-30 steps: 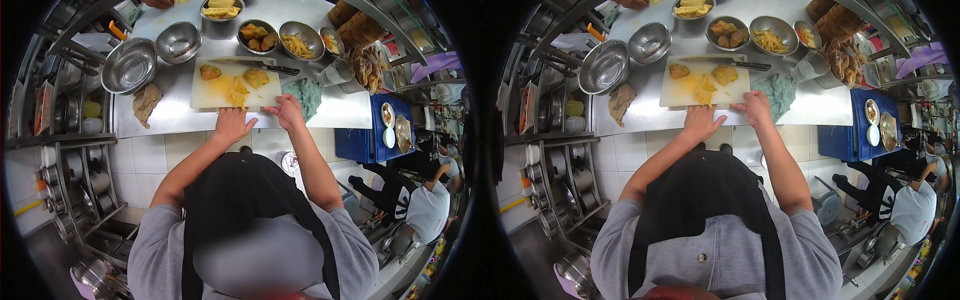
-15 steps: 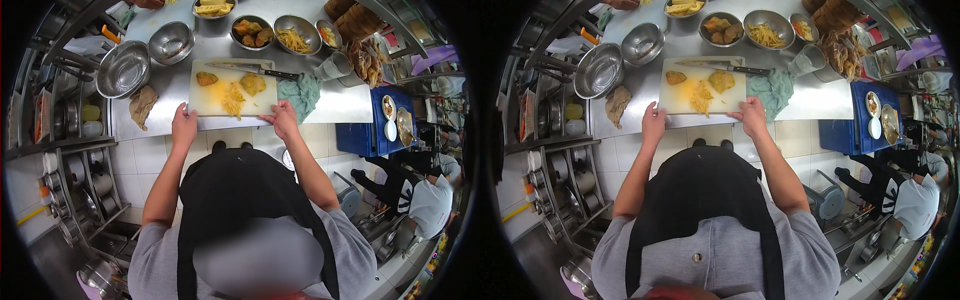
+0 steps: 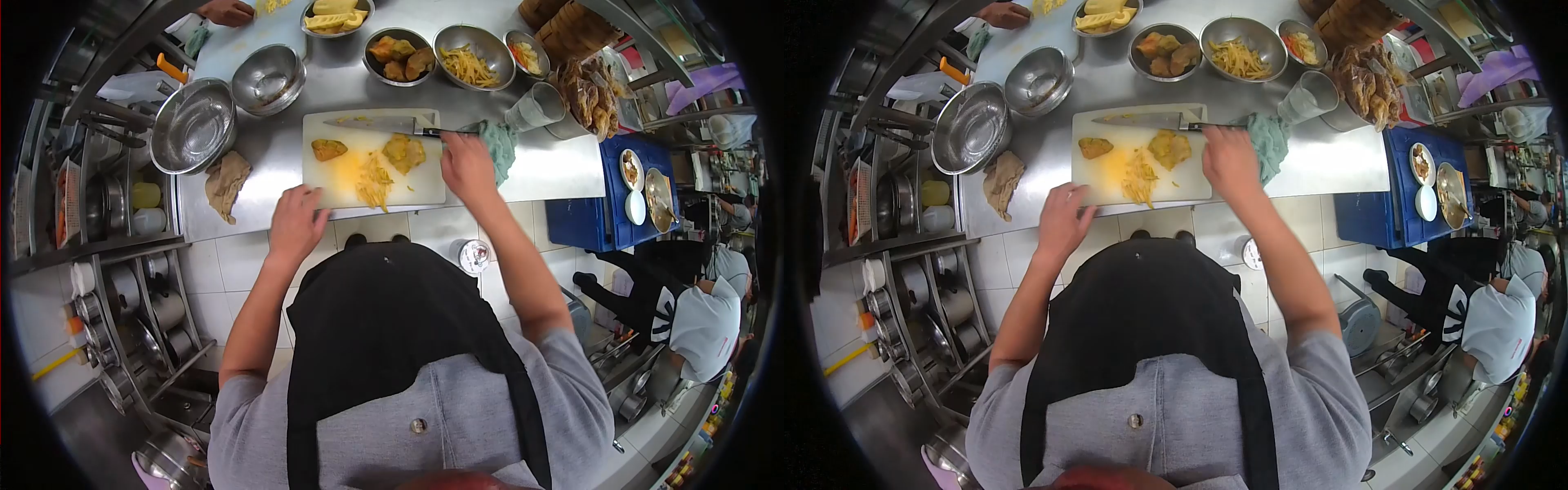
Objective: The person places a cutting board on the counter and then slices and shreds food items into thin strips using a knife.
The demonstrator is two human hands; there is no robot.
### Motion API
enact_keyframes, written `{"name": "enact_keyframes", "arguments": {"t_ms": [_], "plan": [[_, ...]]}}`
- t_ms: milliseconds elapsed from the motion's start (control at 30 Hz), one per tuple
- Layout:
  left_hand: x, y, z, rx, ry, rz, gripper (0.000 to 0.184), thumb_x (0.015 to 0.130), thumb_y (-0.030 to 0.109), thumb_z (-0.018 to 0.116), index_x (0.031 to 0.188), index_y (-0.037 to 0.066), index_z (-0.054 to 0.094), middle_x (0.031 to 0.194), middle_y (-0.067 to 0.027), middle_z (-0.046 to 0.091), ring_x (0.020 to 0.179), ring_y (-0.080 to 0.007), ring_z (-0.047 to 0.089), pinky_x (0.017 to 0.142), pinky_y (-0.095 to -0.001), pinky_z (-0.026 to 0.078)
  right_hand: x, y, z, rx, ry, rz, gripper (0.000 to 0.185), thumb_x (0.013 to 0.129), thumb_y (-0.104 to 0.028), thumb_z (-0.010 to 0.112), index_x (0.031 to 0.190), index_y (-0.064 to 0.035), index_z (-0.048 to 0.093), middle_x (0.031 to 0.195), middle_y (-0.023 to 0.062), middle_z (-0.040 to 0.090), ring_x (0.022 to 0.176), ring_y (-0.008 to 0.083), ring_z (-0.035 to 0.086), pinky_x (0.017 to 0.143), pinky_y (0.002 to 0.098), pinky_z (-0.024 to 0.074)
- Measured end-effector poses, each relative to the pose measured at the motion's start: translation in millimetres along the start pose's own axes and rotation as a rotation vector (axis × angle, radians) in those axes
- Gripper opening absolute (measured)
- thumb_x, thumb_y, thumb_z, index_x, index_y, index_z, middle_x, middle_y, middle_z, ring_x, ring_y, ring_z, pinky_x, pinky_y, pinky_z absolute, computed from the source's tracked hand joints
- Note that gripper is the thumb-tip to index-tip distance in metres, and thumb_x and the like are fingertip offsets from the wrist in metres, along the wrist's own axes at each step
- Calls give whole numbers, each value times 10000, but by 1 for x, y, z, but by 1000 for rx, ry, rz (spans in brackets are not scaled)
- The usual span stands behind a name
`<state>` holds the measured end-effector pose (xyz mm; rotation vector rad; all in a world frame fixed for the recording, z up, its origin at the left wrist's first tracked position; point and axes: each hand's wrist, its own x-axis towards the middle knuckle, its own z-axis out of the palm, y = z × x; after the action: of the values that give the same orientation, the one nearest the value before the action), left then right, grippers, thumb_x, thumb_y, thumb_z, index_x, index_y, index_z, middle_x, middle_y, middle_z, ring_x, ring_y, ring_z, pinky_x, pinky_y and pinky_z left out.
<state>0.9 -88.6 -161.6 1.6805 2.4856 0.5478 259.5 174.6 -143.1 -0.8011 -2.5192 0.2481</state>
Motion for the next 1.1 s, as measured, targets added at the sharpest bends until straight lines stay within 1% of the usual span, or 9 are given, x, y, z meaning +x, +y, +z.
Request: {"name": "enact_keyframes", "arguments": {"t_ms": [67, 100, 167, 300, 567, 700, 833, 1000, 1100], "plan": [[6, 7, 7, -82, -36, 311, 369, 860, 197, 795, 1178, 51, 682, 1248, -154, 637, 1186, -355, 583, 982, -450, 512, 26, 19, 29, -107, -121, -57, 265, 875, -44, 608, 1137, -46, 649, 1040, 158, 742, 1047, 369, 712, 944, 492, 521], [6, 7, 13, -80, -39, 306, 369, 860, 197, 795, 1178, 51, 682, 1248, -154, 637, 1186, -355, 583, 982, -450, 512, 36, 23, 35, -102, -123, -58, 265, 875, -44, 608, 1137, -46, 649, 1040, 158, 742, 1047, 369, 712, 944, 492, 521], [8, 5, 25, -100, -23, 277, 379, 855, 166, 793, 1197, 49, 679, 1229, -158, 632, 1153, -361, 586, 1001, -460, 499, 56, 28, 44, -232, -586, 31, 318, 838, -31, 626, 1155, -52, 655, 1058, 149, 752, 1053, 366, 719, 956, 488, 527], [8, 22, 26, -146, 15, 260, 377, 851, 134, 787, 1206, 59, 683, 1236, -155, 625, 1159, -355, 581, 1011, -463, 491, 58, 43, 52, -202, -516, -135, 327, 831, -51, 635, 1157, -51, 654, 1011, 159, 756, 970, 345, 743, 901, 480, 562], [49, 63, 37, -134, -108, 700, 223, 900, 114, 676, 1121, 102, 703, 1178, -105, 627, 1111, -313, 596, 981, -440, 497, 38, 17, -4, 42, -369, 201, 229, 842, -129, 609, 1032, -1, 604, 882, 246, 713, 872, 461, 697, 802, 550, 553], [62, 54, 47, -189, -181, 698, 184, 882, 122, 697, 1063, 95, 711, 1135, -101, 635, 1091, -315, 603, 976, -426, 500, 7, 7, -24, 288, -406, 384, 230, 821, -167, 620, 968, 8, 599, 851, 281, 678, 872, 488, 671, 789, 569, 515], [65, 57, 45, -267, -75, 481, 159, 869, 120, 727, 1022, 78, 707, 1113, -105, 641, 1086, -319, 609, 991, -427, 499, -34, -4, -32, 464, -517, 530, 242, 835, -192, 614, 935, 29, 616, 813, 281, 652, 826, 481, 649, 764, 529, 503], [65, 48, 35, -164, 77, 520, 212, 867, 110, 741, 1062, 55, 678, 1127, -111, 631, 1111, -325, 598, 1008, -447, 491, -72, -14, -21, 592, -459, 674, 289, 877, -244, 653, 896, 43, 618, 723, 172, 632, 681, 282, 629, 672, 425, 499], [68, 34, 54, -101, 58, 599, 276, 865, 115, 747, 1117, 48, 658, 1149, -124, 619, 1129, -340, 586, 1022, -462, 483, -59, -20, 3, 712, -382, 706, 284, 902, -243, 636, 881, 40, 615, 694, 140, 622, 636, 245, 608, 635, 415, 493]]}}
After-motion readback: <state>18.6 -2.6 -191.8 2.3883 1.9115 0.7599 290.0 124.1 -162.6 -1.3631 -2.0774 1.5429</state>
